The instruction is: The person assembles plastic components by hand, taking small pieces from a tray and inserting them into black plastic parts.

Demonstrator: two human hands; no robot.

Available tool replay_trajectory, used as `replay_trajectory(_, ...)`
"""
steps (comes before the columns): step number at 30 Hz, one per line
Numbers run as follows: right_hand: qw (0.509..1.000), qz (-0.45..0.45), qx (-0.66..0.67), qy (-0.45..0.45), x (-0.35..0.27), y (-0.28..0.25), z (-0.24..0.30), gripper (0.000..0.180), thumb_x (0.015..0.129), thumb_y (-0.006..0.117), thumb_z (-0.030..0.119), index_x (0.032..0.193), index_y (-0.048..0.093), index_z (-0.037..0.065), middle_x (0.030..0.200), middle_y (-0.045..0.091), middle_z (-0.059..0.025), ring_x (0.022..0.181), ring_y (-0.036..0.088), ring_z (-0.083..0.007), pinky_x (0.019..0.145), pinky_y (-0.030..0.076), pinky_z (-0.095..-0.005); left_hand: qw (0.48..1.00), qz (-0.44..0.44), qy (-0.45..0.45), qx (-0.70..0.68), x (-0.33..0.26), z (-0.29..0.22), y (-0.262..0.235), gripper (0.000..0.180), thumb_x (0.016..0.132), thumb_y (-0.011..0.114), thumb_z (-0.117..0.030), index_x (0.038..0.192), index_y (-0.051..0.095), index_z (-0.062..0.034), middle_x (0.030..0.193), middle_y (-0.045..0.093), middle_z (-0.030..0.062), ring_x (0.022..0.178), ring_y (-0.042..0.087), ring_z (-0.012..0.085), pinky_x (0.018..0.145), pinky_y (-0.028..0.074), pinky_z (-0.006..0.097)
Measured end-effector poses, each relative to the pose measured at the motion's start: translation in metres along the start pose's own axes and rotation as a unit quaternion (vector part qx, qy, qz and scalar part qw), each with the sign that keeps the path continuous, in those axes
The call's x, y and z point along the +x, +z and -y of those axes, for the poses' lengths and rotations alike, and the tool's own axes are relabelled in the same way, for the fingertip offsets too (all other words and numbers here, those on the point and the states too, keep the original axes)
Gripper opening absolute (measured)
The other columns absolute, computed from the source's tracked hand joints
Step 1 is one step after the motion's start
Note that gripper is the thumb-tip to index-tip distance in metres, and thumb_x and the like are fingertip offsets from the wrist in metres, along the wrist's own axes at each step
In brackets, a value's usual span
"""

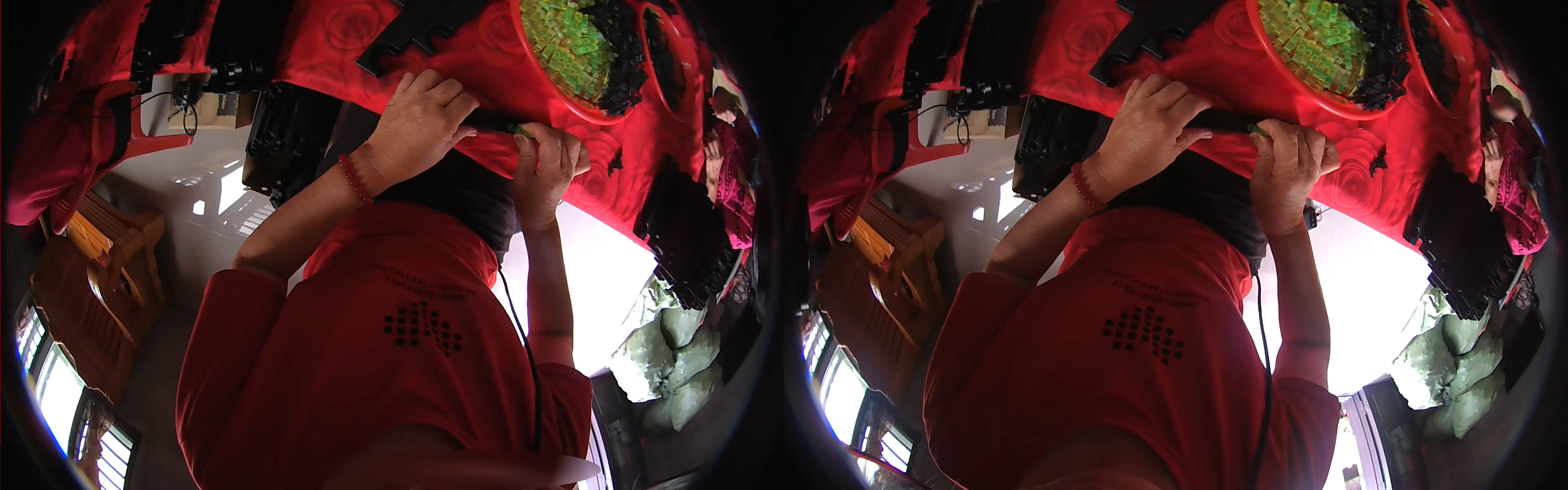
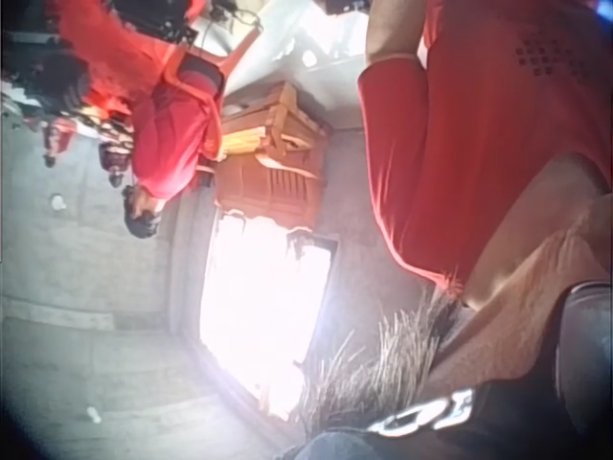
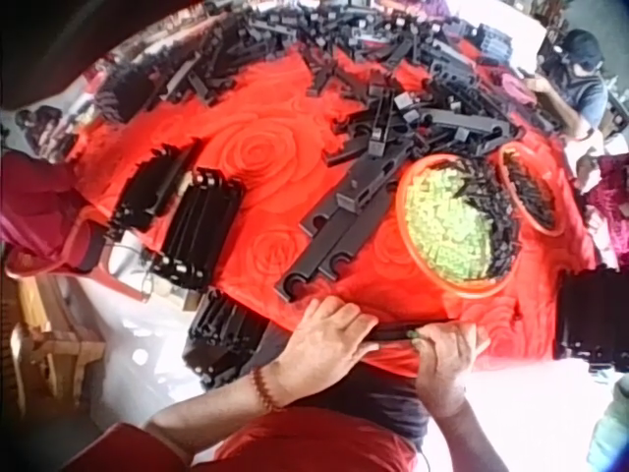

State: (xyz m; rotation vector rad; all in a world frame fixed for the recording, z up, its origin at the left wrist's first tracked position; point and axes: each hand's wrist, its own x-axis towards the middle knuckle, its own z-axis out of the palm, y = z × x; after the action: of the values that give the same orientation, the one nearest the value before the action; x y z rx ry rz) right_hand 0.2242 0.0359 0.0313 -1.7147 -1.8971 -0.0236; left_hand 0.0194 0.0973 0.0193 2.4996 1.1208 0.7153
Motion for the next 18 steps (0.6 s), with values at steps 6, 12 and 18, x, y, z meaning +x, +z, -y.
replay_trajectory(6,1.0,0.0,0.013,-0.005,0.0015,0.0029,-0.0023,0.012,0.082,0.073,0.015,0.092,0.066,0.016,0.085,0.067,0.0044,0.087,0.057,-0.0161,0.089,0.03,-0.0369,1.0,-0.002,-0.001,-0.012,0.0014,0.0,0.0018,0.034,0.075,0.08,-0.029,0.101,0.066,-0.0131,0.095,0.061,-0.0009,0.095,0.056,0.0213,0.082,0.044,0.037)
replay_trajectory(12,1.0,0.005,0.021,0.003,0.0022,0.0054,-0.0013,0.009,0.085,0.071,0.011,0.094,0.069,0.013,0.088,0.07,0.0019,0.089,0.058,-0.0163,0.09,0.03,-0.0358,1.0,-0.019,-0.005,-0.015,0.0012,-0.0012,0.0022,0.033,0.074,0.081,-0.027,0.1,0.066,-0.0135,0.097,0.062,-0.0014,0.094,0.056,0.0209,0.082,0.043,0.038)
replay_trajectory(18,0.999,0.004,-0.036,-0.022,0.0044,0.0045,-0.0016,0.015,0.085,0.07,0.013,0.1,0.066,0.014,0.092,0.067,0.0012,0.087,0.059,-0.0187,0.091,0.032,-0.0375,1.0,-0.021,-0.004,0.0,0.004,-0.0052,-0.004,0.032,0.074,0.08,-0.025,0.1,0.065,-0.0129,0.096,0.062,0.0005,0.094,0.056,0.0223,0.081,0.044,0.038)
